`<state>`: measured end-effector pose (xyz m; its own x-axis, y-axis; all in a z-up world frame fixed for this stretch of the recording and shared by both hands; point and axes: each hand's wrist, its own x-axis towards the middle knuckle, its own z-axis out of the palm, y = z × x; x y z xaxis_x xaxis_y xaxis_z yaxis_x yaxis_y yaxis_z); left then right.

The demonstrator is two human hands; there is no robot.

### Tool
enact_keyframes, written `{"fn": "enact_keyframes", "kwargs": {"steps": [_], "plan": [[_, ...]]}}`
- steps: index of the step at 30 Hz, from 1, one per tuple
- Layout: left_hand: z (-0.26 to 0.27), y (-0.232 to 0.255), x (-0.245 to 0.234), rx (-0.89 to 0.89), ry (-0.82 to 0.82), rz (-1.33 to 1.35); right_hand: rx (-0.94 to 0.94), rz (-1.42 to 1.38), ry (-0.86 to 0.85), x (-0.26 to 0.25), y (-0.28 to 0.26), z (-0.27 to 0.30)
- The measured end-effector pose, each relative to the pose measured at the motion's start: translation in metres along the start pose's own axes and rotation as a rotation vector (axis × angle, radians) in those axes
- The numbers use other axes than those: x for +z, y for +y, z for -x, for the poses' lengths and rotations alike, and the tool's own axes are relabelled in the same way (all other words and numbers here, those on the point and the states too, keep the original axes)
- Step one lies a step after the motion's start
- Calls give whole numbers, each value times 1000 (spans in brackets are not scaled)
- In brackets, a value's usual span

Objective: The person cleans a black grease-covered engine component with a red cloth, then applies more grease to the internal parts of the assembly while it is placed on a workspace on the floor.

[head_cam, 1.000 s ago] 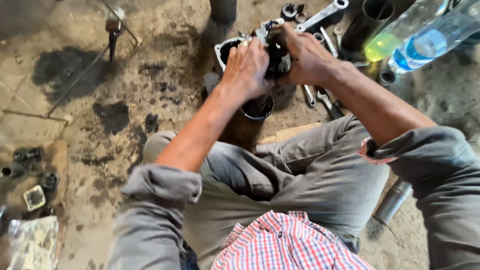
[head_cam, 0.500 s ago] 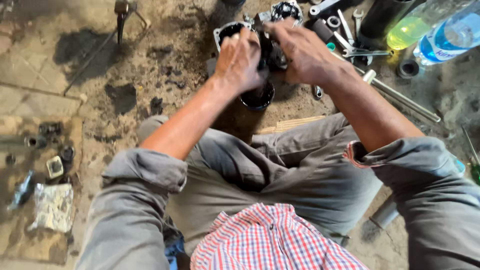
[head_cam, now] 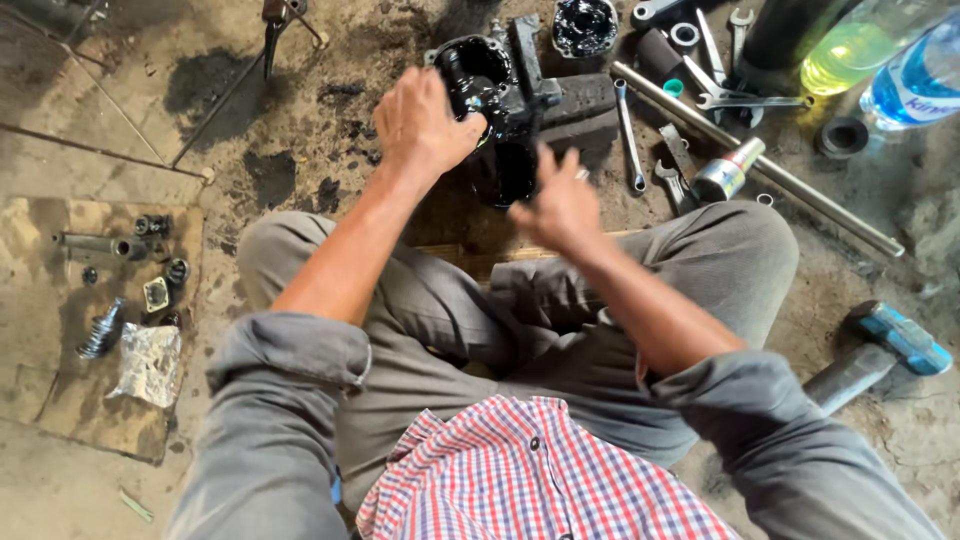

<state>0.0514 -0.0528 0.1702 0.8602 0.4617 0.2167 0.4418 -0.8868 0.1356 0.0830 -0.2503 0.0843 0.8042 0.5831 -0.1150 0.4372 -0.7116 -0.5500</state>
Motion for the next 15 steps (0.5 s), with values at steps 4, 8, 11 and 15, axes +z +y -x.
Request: {"fn": "enact_keyframes", "kwargs": {"steps": [4, 8, 11, 15], "plan": [[9, 3, 2, -129, -16, 79, -66, -17, 42, 24, -16, 27], [23, 6, 16, -160, 67, 152, 68, -116, -28, 31, -31, 36], [29, 5, 25, -103, 271, 125, 54, -118, -81, 35, -40, 27], [20, 5, 25, -118, 237, 99, 77, -243, -51, 59, -41, 10]]}}
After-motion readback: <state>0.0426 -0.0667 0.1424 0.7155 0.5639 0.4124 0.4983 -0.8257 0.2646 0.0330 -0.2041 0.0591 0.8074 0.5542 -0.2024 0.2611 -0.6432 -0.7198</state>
